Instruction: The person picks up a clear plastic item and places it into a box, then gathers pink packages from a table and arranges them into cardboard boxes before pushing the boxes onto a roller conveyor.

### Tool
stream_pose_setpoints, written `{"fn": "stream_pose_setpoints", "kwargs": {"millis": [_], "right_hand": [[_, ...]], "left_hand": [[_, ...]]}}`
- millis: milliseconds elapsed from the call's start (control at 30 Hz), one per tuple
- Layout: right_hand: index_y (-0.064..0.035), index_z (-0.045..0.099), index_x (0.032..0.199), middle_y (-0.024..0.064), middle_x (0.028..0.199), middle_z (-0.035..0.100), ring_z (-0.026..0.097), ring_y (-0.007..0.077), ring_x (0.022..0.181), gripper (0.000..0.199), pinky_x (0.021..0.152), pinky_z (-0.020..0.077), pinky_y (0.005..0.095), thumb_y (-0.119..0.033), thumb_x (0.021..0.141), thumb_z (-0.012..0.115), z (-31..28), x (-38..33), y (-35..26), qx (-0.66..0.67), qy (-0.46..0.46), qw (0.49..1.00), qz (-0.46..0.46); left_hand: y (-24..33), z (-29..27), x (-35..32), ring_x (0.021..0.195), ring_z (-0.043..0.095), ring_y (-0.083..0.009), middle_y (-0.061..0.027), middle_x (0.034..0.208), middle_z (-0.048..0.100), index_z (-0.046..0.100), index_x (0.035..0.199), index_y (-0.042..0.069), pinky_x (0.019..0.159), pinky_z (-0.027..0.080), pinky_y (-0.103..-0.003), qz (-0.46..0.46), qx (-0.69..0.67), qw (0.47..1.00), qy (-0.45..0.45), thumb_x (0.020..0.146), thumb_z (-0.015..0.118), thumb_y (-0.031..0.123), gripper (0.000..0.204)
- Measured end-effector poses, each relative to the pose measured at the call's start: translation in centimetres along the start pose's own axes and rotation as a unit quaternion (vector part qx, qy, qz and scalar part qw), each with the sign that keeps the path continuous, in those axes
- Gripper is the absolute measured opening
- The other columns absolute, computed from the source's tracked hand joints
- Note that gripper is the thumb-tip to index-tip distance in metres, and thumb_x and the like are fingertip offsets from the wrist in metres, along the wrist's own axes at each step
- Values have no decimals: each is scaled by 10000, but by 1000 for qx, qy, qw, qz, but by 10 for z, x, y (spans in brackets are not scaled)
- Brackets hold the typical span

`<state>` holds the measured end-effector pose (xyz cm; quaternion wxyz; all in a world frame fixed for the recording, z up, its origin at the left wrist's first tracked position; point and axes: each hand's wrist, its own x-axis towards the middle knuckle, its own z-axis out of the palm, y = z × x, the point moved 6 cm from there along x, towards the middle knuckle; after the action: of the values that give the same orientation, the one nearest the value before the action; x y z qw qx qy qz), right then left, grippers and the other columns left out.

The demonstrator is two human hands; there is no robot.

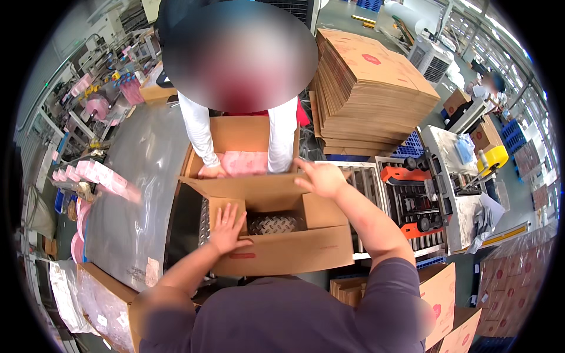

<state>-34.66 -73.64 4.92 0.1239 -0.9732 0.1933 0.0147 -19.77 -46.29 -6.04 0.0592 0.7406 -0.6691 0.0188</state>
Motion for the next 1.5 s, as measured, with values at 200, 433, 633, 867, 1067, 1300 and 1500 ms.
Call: {"fn": "stream_pose_setpoints", "kwargs": {"millis": [200, 433, 633, 867, 1067, 1300, 1500], "right_hand": [[-135, 368, 1491, 177, 1546, 338, 319, 397, 1419, 647, 1177, 244, 499, -519, 975, 440, 100, -105, -28, -44, -75, 993, -85], [17, 476, 1364, 246, 1383, 502, 454, 394, 1314, 525, 1103, 354, 441, -294, 954, 575, 62, -93, 18, 253, 261, 923, 122], [-26, 347, 1494, 189, 1464, 462, 467, 299, 1326, 751, 1080, 381, 401, -525, 961, 521, 317, -179, 51, 750, -39, 496, 436], [5, 416, 1424, 167, 1342, 555, 572, 256, 1205, 574, 981, 486, 372, -207, 911, 565, 45, -139, -70, 712, 34, 690, 127], [28, 570, 1249, 213, 1253, 589, 587, 302, 1133, 402, 944, 481, 389, -261, 970, 547, 134, 2, -230, 454, -231, 856, 88], [-60, 529, 1330, 192, 1233, 621, 587, 381, 1128, 441, 965, 469, 438, -276, 947, 546, 173, 53, -324, 335, -306, 887, -91], [-4, 241, 1494, 293, 1241, 576, 570, 465, 1097, 839, 927, 475, 474, -340, 866, 685, 136, -138, -55, -70, 275, 833, 475]], "left_hand": [[46, -17, -14, 1468, 218, -357, -160, 1595, 236, 290, 1513, 29, 1165, 227, -540, -111, -42, 993, 27, 846, 649, 525, 906], [-158, 41, -110, 1498, 103, -355, -191, 1618, 129, 115, 1538, -32, 1222, 120, -410, -358, -119, 924, -57, 910, 447, 666, 996], [-174, 40, -128, 1501, 37, -355, -133, 1636, 72, 141, 1568, 152, 1181, 175, -558, -567, -491, 658, -65, 860, 295, 814, 981], [-127, 46, -96, 1440, 315, -285, -104, 1562, 345, 270, 1550, 153, 1135, 260, -556, -299, -856, 390, -162, 772, 223, 926, 1098], [-151, 54, -89, 1513, -36, -331, -116, 1648, 31, 68, 1581, 149, 1172, 186, -520, -347, -745, 537, -187, 908, 238, 786, 942], [-166, 56, -77, 1275, 496, -411, -263, 1423, 469, 86, 1560, 70, 1041, 412, -400, -258, -503, 824, -16, 994, 513, 283, 740], [-162, 42, -65, 1328, 435, -406, -265, 1464, 407, 213, 1543, 94, 1086, 378, -414, -201, -469, 856, 78, 992, 489, 198, 625]]}}
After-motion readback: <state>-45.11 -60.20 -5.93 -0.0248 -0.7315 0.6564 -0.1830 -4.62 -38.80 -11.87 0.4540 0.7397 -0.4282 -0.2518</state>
